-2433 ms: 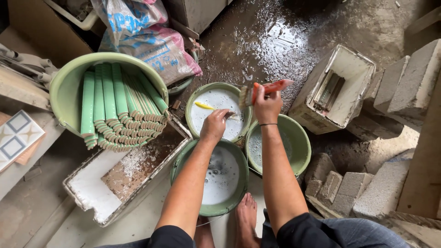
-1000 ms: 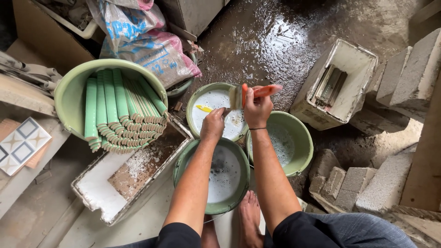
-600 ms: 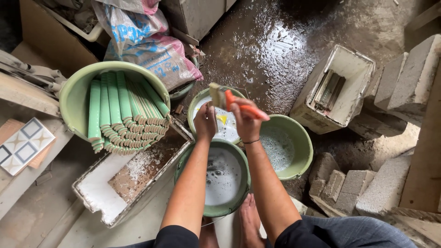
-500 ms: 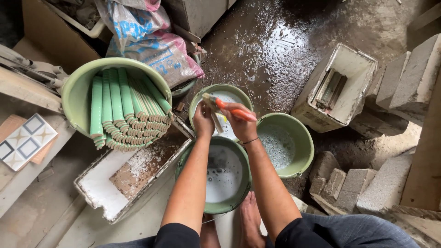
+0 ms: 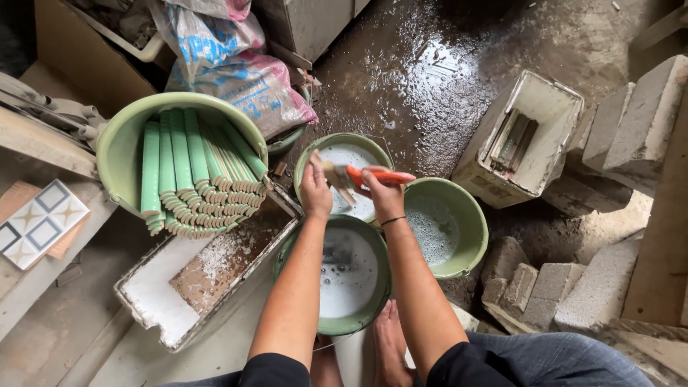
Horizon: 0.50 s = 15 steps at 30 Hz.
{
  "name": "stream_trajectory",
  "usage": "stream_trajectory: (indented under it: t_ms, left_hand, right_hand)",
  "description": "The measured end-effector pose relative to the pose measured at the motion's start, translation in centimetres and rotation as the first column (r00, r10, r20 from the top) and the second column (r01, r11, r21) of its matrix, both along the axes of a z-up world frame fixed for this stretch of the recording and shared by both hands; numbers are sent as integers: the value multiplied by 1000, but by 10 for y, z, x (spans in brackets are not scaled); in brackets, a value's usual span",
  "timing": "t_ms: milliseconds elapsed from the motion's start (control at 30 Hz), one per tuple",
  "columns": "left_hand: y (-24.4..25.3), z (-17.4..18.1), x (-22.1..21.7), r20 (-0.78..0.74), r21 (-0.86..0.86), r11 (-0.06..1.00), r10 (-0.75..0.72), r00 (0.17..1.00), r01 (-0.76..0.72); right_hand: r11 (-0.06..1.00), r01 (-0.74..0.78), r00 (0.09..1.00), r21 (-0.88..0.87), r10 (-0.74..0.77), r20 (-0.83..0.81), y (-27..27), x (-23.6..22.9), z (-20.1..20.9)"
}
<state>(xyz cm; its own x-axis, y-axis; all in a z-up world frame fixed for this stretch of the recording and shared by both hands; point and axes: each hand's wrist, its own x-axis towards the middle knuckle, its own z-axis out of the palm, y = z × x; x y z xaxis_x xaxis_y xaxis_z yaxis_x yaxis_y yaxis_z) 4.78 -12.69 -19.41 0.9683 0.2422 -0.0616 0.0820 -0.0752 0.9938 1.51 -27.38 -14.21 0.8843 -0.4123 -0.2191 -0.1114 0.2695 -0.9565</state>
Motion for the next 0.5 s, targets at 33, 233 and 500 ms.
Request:
stream_trajectory:
  t_ms: [33, 233, 500]
  left_hand:
    - [1, -2, 0, 2, -1, 1000, -2, 1000, 2]
    - [1, -25, 9, 241, -189, 982, 20, 970, 26]
    - [-2, 25, -6, 9, -185, 983, 13, 1000, -11]
  right_hand:
    - [1000, 2, 1000, -1, -2, 2, -5, -4, -1]
    - [998, 23, 984, 54, -13, -177, -4, -3, 16]
    - [985, 10, 983, 172, 21, -180, -10, -2, -6]
